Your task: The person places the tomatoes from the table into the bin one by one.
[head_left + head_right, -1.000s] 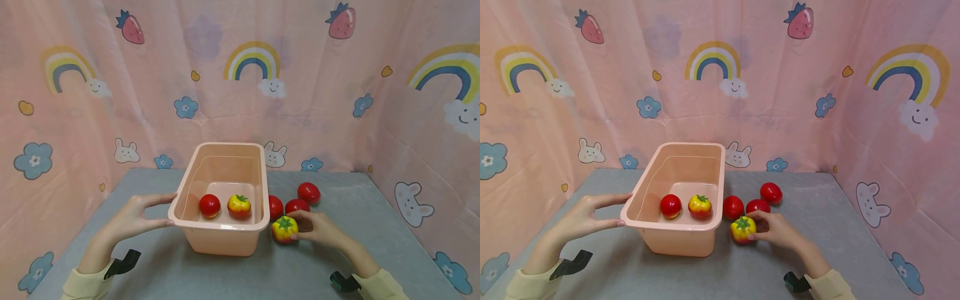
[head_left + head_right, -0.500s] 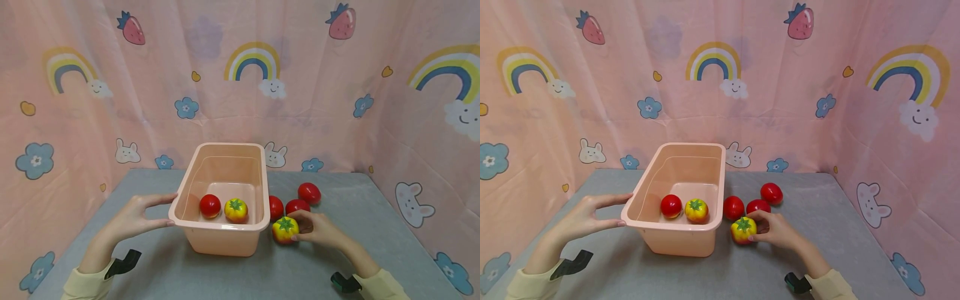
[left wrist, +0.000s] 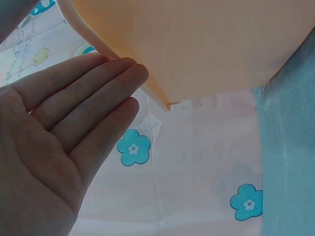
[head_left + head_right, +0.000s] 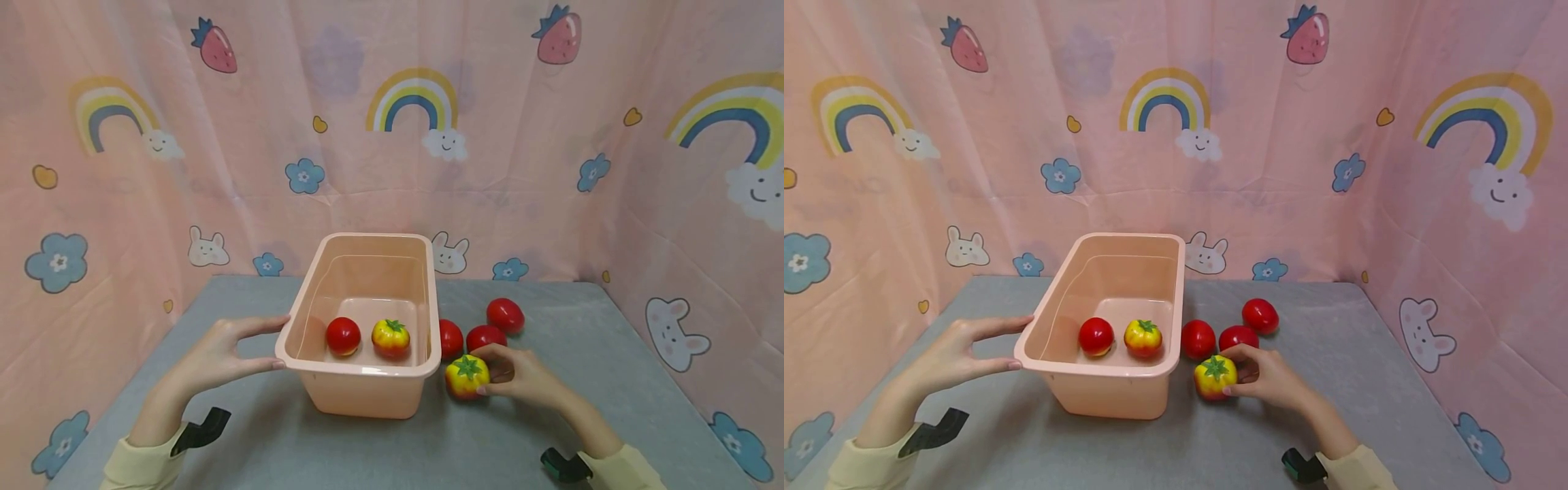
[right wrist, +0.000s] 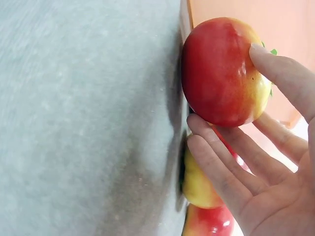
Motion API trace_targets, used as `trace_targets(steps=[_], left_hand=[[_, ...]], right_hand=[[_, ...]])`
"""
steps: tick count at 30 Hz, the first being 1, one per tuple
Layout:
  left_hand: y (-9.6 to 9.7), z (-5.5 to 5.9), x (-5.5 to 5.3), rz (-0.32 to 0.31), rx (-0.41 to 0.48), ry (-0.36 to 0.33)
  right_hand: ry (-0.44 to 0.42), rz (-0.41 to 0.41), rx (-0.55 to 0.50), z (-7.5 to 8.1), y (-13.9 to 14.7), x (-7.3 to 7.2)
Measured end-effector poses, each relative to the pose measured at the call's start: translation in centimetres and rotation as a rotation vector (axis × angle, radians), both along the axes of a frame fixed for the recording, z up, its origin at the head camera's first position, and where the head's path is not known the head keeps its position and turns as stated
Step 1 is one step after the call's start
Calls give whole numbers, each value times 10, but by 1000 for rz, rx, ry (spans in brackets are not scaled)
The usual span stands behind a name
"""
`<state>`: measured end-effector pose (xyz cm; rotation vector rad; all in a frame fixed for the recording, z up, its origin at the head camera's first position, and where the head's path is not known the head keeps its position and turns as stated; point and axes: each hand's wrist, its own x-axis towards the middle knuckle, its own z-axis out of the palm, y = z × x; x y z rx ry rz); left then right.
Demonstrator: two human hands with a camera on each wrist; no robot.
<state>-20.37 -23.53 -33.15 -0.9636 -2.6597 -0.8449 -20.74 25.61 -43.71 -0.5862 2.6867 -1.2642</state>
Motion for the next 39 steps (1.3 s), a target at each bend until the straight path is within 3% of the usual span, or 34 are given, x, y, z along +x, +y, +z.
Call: trace_targets(steps=[32, 39], left_hand=[[0, -1, 1, -4, 16, -9], [1, 0, 2, 6, 12, -11]], right_hand=[[136, -102, 16, 35, 12, 15], [203, -105, 32, 45, 15, 16]])
